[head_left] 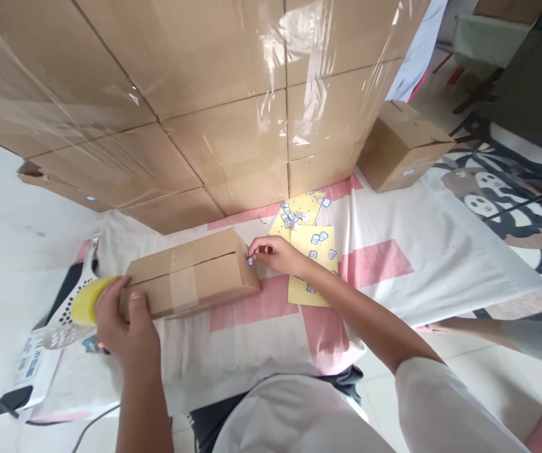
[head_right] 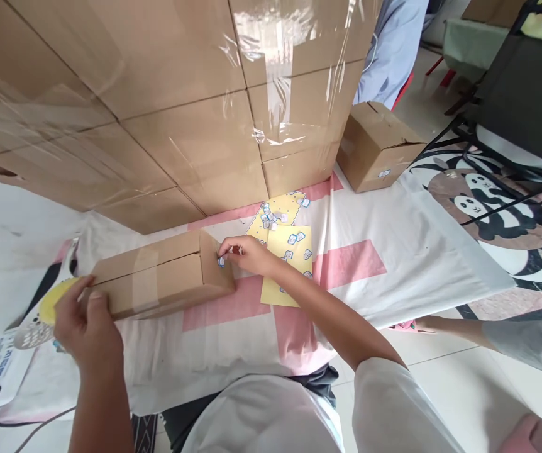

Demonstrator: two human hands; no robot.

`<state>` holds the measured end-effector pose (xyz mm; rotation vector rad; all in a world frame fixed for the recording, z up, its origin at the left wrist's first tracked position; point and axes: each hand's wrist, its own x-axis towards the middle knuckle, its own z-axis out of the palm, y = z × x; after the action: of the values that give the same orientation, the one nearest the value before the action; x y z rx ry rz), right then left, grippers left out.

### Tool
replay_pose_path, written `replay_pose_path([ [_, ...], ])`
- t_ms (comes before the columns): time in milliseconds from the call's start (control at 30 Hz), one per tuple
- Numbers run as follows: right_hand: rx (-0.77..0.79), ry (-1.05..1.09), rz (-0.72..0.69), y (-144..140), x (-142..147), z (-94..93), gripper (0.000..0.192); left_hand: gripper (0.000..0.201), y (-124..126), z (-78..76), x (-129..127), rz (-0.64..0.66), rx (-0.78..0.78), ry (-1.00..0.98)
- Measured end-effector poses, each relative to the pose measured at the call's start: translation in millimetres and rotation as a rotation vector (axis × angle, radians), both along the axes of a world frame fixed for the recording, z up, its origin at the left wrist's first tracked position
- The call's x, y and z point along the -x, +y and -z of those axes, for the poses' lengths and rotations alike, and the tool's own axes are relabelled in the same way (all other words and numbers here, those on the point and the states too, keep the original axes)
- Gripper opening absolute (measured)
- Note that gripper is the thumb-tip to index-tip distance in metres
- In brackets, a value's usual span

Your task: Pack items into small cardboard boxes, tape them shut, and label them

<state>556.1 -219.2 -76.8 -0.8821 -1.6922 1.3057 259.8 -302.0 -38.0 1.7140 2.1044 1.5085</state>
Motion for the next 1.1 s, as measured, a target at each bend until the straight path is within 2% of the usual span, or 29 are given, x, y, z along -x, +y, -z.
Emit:
replay_pose_path([
  [133, 0.029, 0.063, 0.015, -0.2, 7.5, 11.5, 0.004, 0.04, 3.3, 1.0, -5.1, -0.055, -0.069, -0.02],
  [233, 0.036, 0.065, 0.075, -2.4, 9.5, 15.4, 0.029, 0.04, 2.0, 0.3, -8.0, -0.055, -0.07, -0.014],
  [300, 0.037, 0.009, 0.179, -9.5, 10.7, 14.0, 0.038, 0.04, 1.5, -0.8, -9.4, -0.059, -0.062, -0.01],
  [400, 0.028, -0.062, 0.308, -34.0, 16.1, 8.6, 0.02, 0.04, 1.3, -2.3, -10.9, -0.071, -0.054, -0.028],
  [433, 0.03, -0.057, 0.318, -45.0, 19.0, 7.0, 0.022, 0.039, 1.2, -2.5, -10.9, -0.072, -0.054, -0.037],
  [567, 0.072, 0.02, 0.268, -82.1, 34.3, 7.2, 0.067, 0.037, -0.6, -1.8, -6.0, -0.053, -0.033, -0.056],
  [700, 0.171, 0.034, 0.275, -82.5, 51.1, 12.9, 0.089, 0.036, -2.0, -1.7, 1.1, -0.026, -0.003, -0.062],
  [833, 0.243, 0.058, 0.326, -75.8, 59.1, 12.3, 0.091, 0.035, -0.3, -3.3, 0.8, -0.02, -0.001, -0.074],
  [1000, 0.163, 0.085, 0.386, -98.7, 55.9, 8.2, 0.08, 0.036, 0.1, -1.8, 0.3, -0.034, 0.009, -0.098],
  [1100, 0.193, 0.1, 0.413, -101.7, 57.1, 6.4, 0.08, 0.036, -1.5, -0.2, 3.2, -0.016, 0.013, -0.1],
])
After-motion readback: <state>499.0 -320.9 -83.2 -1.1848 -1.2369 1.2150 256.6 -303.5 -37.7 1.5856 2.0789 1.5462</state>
